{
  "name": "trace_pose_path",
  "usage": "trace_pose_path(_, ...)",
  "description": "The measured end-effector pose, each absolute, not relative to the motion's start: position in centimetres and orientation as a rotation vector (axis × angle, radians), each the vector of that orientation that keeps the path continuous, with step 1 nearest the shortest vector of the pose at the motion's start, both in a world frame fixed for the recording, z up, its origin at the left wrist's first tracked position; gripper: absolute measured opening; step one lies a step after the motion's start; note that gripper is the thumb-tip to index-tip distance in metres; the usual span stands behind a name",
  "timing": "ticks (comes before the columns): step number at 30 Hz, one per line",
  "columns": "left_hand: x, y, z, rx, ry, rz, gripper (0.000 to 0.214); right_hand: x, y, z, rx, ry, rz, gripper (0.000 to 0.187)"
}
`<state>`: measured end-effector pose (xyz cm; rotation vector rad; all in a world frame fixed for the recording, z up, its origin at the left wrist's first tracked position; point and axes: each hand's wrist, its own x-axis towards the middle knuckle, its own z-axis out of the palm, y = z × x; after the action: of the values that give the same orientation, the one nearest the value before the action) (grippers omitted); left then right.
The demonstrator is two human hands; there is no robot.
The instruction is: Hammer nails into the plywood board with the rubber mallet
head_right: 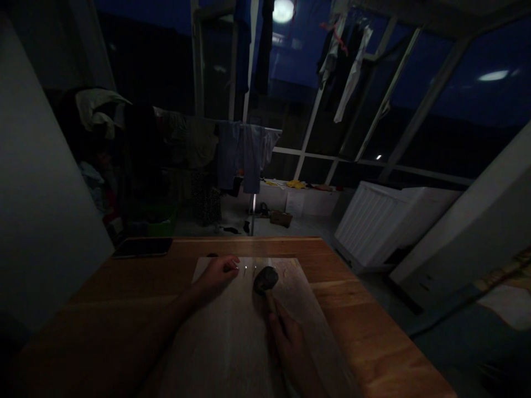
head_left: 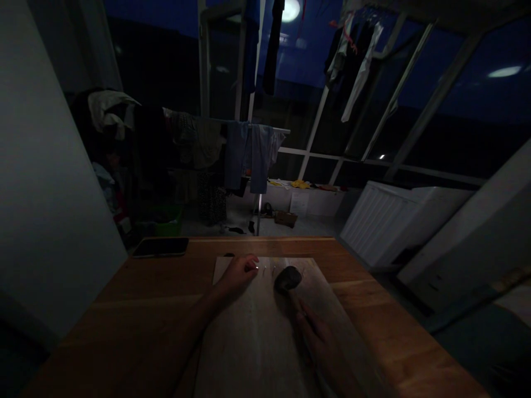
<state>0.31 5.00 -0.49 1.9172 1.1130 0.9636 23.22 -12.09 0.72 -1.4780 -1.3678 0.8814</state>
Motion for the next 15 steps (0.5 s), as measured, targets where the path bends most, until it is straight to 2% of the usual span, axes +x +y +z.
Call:
trace_pose_path(5, 0.3, 5.2, -0.4, 1.904, 1.124, 0.931, 0.028, 22.4, -11.4, 1.4, -1.425, -1.418, 0.881, 0.074)
trace_pose_path(8, 0.2, 5.3, -0.4, 1.936, 1.123, 0.94, 0.016, 21.5, -10.3, 1.9, -1.372, -1.465, 0.849, 0.068)
trace_pose_path(15, 0.2, 4.9, -0.1, 1.942, 1.076, 0.965, 0.013, 19.3, -7.8, 3.1, -1.4, -1.459, 0.888, 0.068)
